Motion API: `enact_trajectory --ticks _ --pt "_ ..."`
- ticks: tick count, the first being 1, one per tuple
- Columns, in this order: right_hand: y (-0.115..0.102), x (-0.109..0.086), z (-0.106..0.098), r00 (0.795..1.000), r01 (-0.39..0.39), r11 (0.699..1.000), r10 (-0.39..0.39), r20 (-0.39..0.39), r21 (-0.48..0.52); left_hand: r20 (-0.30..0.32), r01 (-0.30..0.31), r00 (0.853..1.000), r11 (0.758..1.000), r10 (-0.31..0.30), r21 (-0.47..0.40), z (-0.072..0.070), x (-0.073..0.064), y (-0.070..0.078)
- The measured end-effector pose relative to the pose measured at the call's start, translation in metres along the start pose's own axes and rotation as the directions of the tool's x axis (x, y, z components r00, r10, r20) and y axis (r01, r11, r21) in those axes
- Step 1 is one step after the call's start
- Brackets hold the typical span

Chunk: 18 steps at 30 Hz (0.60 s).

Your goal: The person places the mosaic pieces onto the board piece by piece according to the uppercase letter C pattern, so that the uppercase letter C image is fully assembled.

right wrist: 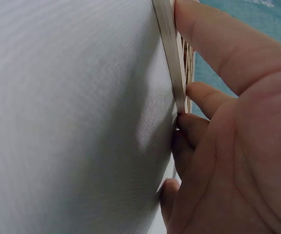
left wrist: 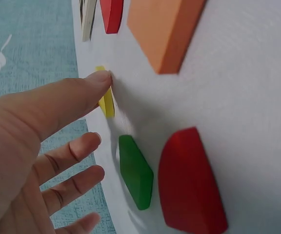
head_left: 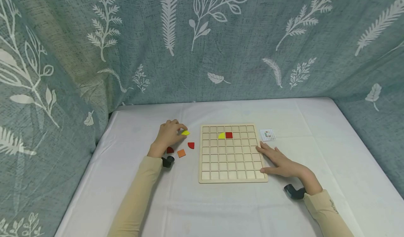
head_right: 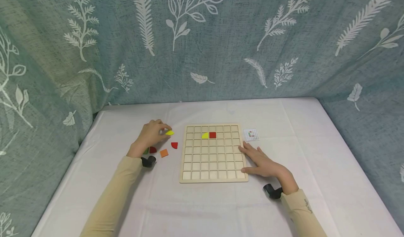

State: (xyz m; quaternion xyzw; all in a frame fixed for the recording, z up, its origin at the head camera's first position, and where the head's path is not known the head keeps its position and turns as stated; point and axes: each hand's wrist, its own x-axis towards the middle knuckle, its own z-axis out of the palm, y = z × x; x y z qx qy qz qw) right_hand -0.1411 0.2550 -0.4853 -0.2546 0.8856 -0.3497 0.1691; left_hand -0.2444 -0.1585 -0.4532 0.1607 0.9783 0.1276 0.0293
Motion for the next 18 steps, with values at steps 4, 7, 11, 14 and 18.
enact_trajectory --ticks 4,7,11,14,18 --pt "0.001 0.0 0.0 1.0 0.004 1.0 -0.004 -0.004 0.001 0.017 0.003 1.0 1.0 -0.003 0.004 -0.002 -0.001 -0.001" --pt "0.002 0.0 0.0 1.0 0.007 1.0 -0.007 -0.007 0.005 0.026 0.0 1.0 1.0 -0.001 0.009 -0.003 -0.001 -0.002" --pt "0.001 0.0 -0.001 1.0 0.005 1.0 -0.005 -0.004 0.005 0.015 -0.006 1.0 1.0 0.006 0.007 -0.002 -0.001 -0.002" --pt "0.0 0.0 -0.002 1.0 -0.005 1.0 0.005 0.001 0.002 0.004 -0.005 1.0 1.0 0.005 0.002 0.0 0.0 0.001" --pt "-0.001 0.0 -0.001 1.0 -0.011 1.0 0.011 0.002 0.003 -0.006 0.001 1.0 1.0 -0.001 -0.005 0.0 0.0 0.009"
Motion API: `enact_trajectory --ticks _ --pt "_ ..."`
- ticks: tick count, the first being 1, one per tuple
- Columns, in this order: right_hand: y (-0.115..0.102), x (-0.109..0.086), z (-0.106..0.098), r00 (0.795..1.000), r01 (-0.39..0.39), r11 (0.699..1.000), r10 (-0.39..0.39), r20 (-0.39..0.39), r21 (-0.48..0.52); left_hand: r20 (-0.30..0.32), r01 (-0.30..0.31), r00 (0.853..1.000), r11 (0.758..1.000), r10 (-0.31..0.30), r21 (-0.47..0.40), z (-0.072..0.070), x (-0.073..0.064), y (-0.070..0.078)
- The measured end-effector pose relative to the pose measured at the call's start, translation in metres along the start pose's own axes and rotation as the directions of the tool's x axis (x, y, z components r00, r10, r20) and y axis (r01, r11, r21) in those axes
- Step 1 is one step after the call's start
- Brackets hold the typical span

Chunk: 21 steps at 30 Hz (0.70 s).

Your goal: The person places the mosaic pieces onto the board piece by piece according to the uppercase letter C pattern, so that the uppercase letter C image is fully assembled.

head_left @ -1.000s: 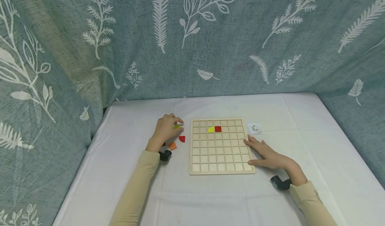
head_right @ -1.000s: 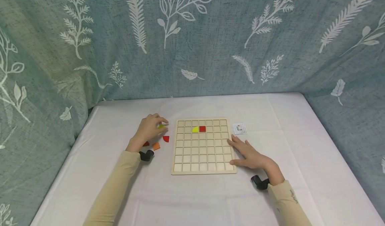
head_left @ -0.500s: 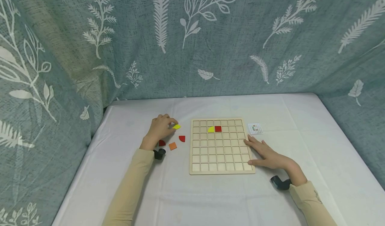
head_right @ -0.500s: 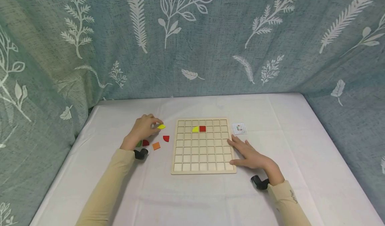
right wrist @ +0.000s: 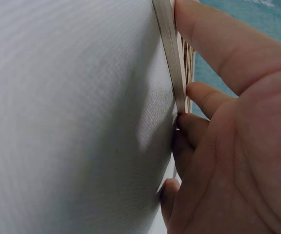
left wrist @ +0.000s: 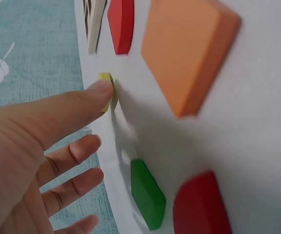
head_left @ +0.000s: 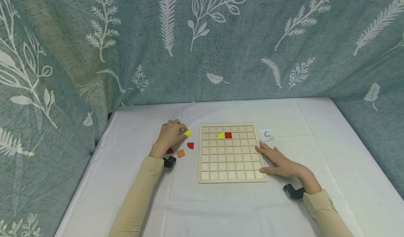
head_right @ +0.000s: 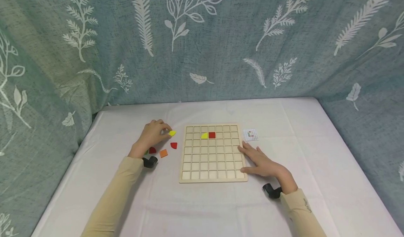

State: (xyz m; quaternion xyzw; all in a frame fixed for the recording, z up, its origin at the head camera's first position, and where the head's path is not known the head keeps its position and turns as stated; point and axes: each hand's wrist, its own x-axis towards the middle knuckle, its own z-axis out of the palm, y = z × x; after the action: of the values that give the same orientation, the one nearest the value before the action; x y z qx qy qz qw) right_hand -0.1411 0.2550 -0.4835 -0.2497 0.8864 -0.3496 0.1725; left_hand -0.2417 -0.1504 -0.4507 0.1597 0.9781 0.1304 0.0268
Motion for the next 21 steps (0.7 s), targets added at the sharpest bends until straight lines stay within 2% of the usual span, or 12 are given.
enact_trajectory --ticks 6,16,21 --pt "0.001 0.0 0.001 1.0 0.005 1.0 -0.005 -0.005 -0.004 -0.025 -0.014 1.0 0.999 0.014 -0.033 -0.001 0.001 0.009" --pt "0.0 -0.001 0.001 1.0 0.014 1.0 -0.014 -0.013 -0.006 -0.109 -0.06 0.993 0.995 0.051 -0.081 0.011 0.005 0.023" --pt "0.0 0.0 0.002 1.0 0.006 1.0 -0.006 -0.008 -0.007 -0.12 -0.079 0.99 0.992 0.067 -0.098 0.013 0.005 0.034"
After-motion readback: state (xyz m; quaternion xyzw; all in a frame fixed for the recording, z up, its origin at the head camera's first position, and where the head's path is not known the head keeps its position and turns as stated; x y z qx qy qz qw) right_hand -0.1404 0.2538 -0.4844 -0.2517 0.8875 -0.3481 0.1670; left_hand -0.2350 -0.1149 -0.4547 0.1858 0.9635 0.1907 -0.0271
